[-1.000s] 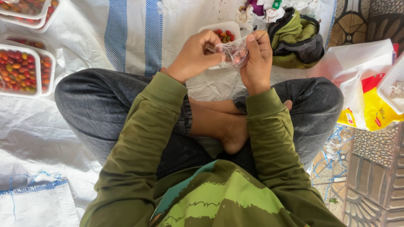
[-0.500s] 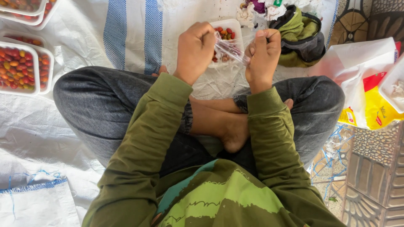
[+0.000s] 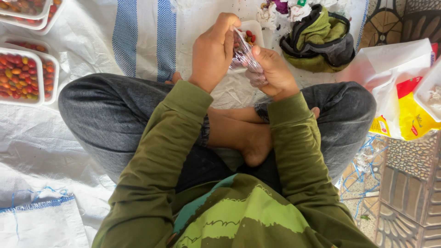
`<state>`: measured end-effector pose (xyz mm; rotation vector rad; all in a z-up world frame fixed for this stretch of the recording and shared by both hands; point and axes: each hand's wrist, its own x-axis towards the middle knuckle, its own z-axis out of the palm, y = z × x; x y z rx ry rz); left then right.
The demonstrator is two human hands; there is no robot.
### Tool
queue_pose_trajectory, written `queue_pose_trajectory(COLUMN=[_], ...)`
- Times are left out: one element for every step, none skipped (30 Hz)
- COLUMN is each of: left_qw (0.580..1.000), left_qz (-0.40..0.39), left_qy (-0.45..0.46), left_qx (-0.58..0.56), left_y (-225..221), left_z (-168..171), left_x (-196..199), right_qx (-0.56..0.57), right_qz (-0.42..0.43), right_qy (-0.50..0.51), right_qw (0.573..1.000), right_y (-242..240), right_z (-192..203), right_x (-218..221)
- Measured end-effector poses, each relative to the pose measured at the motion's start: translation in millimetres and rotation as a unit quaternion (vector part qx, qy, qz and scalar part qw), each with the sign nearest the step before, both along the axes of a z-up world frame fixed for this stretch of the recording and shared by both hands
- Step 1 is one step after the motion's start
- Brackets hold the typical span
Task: A person is manually wrapping small plastic trays containing produce with plastic film and sealing them.
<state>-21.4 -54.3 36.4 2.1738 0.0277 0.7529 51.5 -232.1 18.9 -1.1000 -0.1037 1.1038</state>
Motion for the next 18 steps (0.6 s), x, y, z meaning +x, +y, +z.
queue_pose_trajectory(left_qw=[1.0,1.0,0.999,0.999,0.999,0.998,0.998,0.992,0.977,0.977,0.941,0.89,0.89,0.865,0.838,0.838,0.832,0.826], left_qz=[-0.001,0.013,0.028,0.027,0.017,0.007,0.008,-0.022,-0.054,-0.055,-0.092,-0.129,-0.128,-0.125,-0.121,-0.12,-0.111,-0.103], left_qy=[0.0,0.003,0.007,0.006,0.031,0.055,0.055,0.1,0.144,0.144,0.209,0.27,0.27,0.305,0.339,0.338,0.339,0.34], left_qx=[0.0,0.021,0.042,0.042,0.027,0.011,0.012,-0.069,-0.149,-0.15,-0.249,-0.344,-0.344,-0.378,-0.411,-0.411,-0.425,-0.438], left_y=[4,7,11,14,17,20,21,22,22,23,24,25,25,24,24,24,24,24], left_z=[-3,-6,-9,-14,-18,-23,-18,-13,-9,-12,-15,-18,-17,-15,-14,-14,-15,-17], left_x=[0,0,-1,0,0,1,0,-1,-2,-6,-9,-13,-14,-15,-17,-17,-17,-17], right_qx=[0.0,0.032,0.064,0.064,0.058,0.051,0.051,0.051,0.05,0.05,0.036,0.022,0.022,0.017,0.012,0.012,-0.023,-0.059], right_qz=[-0.001,-0.02,-0.04,-0.041,-0.062,-0.084,-0.084,-0.107,-0.132,-0.132,-0.151,-0.17,-0.17,-0.174,-0.177,-0.177,-0.192,-0.207], right_qy=[0.0,0.0,0.0,0.0,-0.029,-0.058,-0.059,-0.048,-0.037,-0.038,-0.035,-0.033,-0.033,-0.048,-0.062,-0.062,-0.067,-0.071], right_qw=[1.0,0.999,0.997,0.997,0.996,0.993,0.993,0.992,0.989,0.989,0.987,0.985,0.985,0.984,0.982,0.982,0.979,0.974], right_y=[-1,-3,-4,-5,-6,-7,-9,-10,-12,-12,-11,-11,-12,-13,-13,-13,-13,-14], right_z=[1,3,4,2,1,-1,-4,-7,-10,-14,-18,-22,-26,-30,-34,-32,-29,-26], right_x=[1,2,3,4,6,7,8,9,9,10,10,10,12,12,14,13,13,12])
